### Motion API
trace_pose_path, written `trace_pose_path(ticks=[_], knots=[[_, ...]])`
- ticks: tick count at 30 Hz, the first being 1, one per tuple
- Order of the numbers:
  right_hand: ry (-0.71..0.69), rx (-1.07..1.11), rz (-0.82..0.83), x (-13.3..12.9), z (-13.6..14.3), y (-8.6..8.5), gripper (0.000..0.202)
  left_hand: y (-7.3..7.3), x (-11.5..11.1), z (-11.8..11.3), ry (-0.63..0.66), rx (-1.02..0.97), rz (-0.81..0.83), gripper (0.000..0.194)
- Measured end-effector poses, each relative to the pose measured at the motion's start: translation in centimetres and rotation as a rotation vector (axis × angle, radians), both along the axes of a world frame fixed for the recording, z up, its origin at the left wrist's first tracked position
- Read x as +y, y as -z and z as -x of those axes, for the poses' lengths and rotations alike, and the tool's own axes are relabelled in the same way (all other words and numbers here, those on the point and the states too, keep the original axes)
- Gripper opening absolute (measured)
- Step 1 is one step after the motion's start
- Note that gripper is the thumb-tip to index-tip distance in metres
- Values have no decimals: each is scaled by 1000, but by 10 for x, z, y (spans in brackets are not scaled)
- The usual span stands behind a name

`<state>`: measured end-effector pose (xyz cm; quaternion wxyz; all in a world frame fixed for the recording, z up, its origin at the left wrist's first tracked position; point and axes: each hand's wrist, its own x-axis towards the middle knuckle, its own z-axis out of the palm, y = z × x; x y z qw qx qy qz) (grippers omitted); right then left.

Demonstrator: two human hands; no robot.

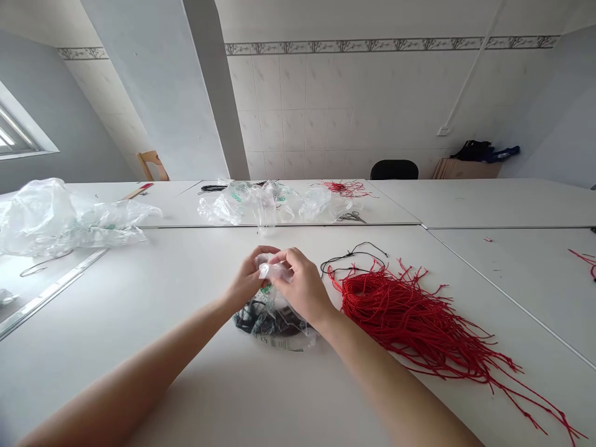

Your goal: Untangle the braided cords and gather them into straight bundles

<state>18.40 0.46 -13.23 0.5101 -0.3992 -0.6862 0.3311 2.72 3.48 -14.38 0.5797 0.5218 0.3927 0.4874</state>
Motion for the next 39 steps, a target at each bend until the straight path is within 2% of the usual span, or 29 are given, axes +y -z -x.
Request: trace_pose_path(ticks=[2,4,8,11,15,20,23,27,30,31,34,36,37,39], knots=[[-24,-33,-91,-2,0,-1,2,-3,0,1,-6,-14,7,30],[-43,-22,-117,0,-2,-2,5,-9,0,3,11,-51,42,32],[-41,-7,-94,8,-14,-2,9,-24,1,10,112,-133,165,47],[-58,-91,-78,11,-24,-6,14,-28,6,15,150,-188,244,34],[-128,-306,-73,4,-40,-26,23,-17,21,28,29,-159,229,25],[-151,-636,51,-14,-64,-56,24,1,45,53,-180,-63,124,39],[-166,-623,125,-23,-73,-63,17,7,52,62,-232,-2,106,43],[-195,-567,188,-29,-80,-63,18,14,54,60,-266,72,41,45],[-237,-584,260,-29,-89,-65,14,9,52,59,-248,149,-51,44],[-235,-589,285,-28,-92,-66,20,4,50,60,-228,189,-74,46],[-104,-643,298,-21,-93,-62,79,-19,38,66,-201,330,-121,54],[-17,-729,271,-14,-82,-51,109,-31,25,64,-229,445,-238,55],[-17,-781,261,-10,-73,-43,117,-34,19,60,-197,577,-370,55],[-90,-866,223,-3,-50,-24,121,-31,6,48,-32,796,-595,49]])
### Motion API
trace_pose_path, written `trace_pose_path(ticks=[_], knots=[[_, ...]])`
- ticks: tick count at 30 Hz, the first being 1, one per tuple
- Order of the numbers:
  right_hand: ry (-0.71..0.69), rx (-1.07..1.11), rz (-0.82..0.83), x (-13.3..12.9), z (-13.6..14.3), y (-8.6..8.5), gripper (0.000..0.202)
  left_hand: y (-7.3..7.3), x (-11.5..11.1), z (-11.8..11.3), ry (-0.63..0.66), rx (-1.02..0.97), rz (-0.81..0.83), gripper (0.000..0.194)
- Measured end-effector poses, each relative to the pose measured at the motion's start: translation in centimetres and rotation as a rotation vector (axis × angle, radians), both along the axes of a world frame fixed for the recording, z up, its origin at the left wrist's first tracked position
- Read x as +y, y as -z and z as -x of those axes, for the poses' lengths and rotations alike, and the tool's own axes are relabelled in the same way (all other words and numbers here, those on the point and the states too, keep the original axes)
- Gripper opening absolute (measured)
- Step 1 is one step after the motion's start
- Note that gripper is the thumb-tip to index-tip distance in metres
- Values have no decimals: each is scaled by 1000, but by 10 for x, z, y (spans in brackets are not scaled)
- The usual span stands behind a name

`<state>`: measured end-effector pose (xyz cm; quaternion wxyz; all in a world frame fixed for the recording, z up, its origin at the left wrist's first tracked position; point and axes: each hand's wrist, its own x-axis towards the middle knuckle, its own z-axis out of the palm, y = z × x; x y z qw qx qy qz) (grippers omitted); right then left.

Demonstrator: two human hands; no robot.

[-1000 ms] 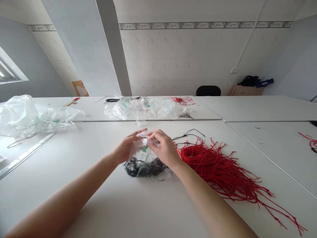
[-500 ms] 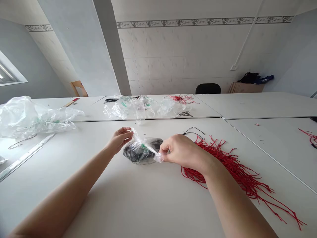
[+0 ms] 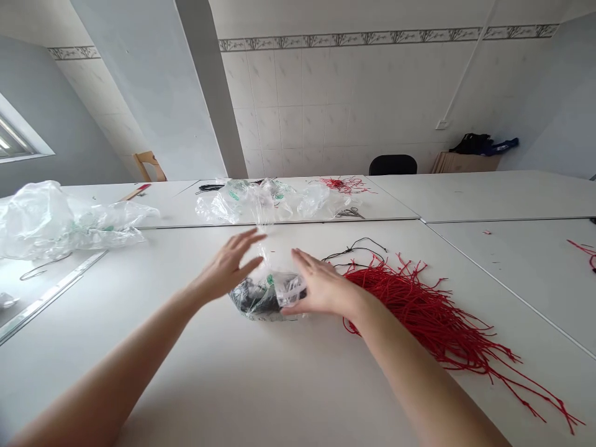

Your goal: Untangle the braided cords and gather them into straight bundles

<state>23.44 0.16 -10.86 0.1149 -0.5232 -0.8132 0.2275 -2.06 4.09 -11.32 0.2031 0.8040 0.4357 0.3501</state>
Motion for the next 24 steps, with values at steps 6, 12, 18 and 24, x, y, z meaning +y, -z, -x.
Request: trace_pose_path(ticks=[6,12,18,24], knots=[[-85,-196,-95,9,38,49,108,50,-12,-25,56,227,19,53],[-88,-254,-120,10,37,62,95,67,-7,-21,20,198,-123,47],[-98,-306,-113,11,41,69,96,72,-8,-20,-18,613,-186,55],[-97,-317,-81,12,42,71,95,74,-8,-19,0,735,-173,57]])
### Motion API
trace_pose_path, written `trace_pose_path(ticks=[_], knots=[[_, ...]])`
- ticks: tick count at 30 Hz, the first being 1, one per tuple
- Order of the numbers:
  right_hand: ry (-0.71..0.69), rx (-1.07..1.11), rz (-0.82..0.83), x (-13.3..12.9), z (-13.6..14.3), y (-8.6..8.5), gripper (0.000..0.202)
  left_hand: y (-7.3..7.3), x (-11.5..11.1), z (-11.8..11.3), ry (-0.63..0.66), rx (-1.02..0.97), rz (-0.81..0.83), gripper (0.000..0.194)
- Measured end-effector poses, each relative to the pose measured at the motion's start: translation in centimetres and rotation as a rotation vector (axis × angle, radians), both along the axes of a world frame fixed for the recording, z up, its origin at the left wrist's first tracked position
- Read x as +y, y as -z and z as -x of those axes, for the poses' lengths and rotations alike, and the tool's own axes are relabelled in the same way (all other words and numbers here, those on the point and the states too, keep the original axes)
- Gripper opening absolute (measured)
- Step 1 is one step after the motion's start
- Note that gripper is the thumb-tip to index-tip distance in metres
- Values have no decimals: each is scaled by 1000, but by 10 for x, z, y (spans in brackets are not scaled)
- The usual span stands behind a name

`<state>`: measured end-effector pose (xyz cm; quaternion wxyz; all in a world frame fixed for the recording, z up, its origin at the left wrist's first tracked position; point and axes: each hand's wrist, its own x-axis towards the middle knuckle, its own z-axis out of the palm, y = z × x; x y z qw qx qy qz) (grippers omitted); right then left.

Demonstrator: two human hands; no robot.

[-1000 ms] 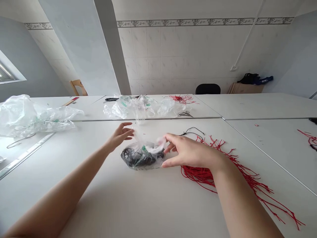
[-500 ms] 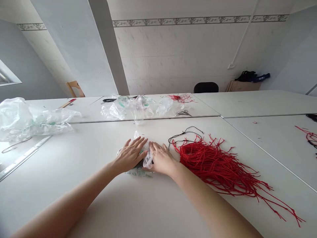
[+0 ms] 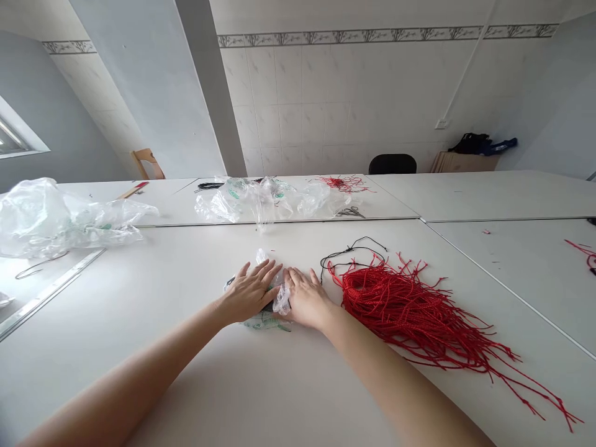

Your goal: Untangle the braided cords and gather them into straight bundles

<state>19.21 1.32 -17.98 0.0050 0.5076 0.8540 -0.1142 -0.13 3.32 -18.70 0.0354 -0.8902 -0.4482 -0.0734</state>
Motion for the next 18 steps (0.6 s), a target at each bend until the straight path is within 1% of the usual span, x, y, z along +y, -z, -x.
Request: trace_pose_path(ticks=[4,8,18], knots=[[6,17,49,1,-1,-1,96,0,0,-1,0,41,-1,55],[25,49,96,0,-1,-6,100,2,0,-1,-2,59,5,55],[53,87,206,-3,-1,-15,103,9,2,1,12,58,39,56]])
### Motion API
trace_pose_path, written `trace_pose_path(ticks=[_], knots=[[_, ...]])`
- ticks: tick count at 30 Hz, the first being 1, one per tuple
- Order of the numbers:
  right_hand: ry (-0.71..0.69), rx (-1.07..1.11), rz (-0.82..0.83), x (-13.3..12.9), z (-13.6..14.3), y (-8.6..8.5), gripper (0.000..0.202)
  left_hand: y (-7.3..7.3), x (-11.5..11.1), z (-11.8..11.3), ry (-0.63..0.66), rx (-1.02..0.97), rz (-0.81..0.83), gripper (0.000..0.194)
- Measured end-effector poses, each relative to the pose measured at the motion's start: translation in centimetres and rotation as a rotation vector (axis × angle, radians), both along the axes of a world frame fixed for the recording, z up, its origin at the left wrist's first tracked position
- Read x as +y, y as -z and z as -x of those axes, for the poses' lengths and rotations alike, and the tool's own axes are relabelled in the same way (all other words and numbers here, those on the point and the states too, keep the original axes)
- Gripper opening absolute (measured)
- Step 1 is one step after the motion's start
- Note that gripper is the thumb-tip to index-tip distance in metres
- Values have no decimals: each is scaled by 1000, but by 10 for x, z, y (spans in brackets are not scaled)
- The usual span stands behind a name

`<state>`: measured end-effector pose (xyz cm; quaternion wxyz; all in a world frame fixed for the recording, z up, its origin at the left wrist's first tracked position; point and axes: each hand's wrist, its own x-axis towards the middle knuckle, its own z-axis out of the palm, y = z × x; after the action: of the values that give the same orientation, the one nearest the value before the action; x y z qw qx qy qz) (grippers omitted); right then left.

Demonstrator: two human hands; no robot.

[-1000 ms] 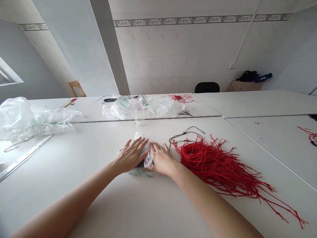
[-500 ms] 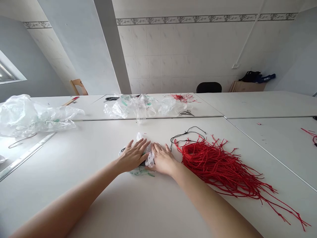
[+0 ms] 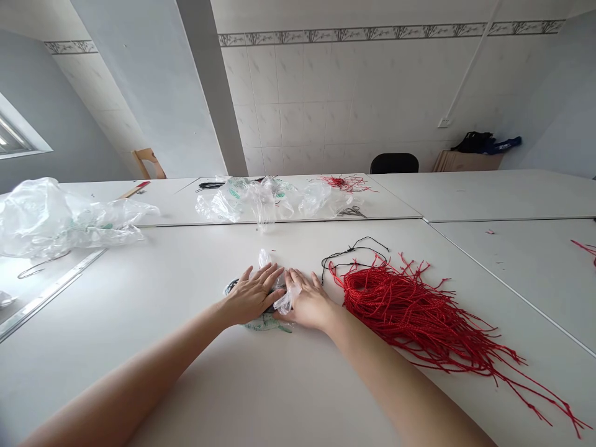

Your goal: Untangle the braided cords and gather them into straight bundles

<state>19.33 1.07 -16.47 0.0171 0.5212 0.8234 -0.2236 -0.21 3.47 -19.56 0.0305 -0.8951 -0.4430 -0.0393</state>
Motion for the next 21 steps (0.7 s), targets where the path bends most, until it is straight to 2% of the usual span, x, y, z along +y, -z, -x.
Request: trace_pose_path(ticks=[13,21], knots=[[10,-18,60,-2,1,-6,102,-1,0,-1,-10,2,33,56],[8,-6,21,-1,2,-1,101,0,0,0,-12,-28,40,55]])
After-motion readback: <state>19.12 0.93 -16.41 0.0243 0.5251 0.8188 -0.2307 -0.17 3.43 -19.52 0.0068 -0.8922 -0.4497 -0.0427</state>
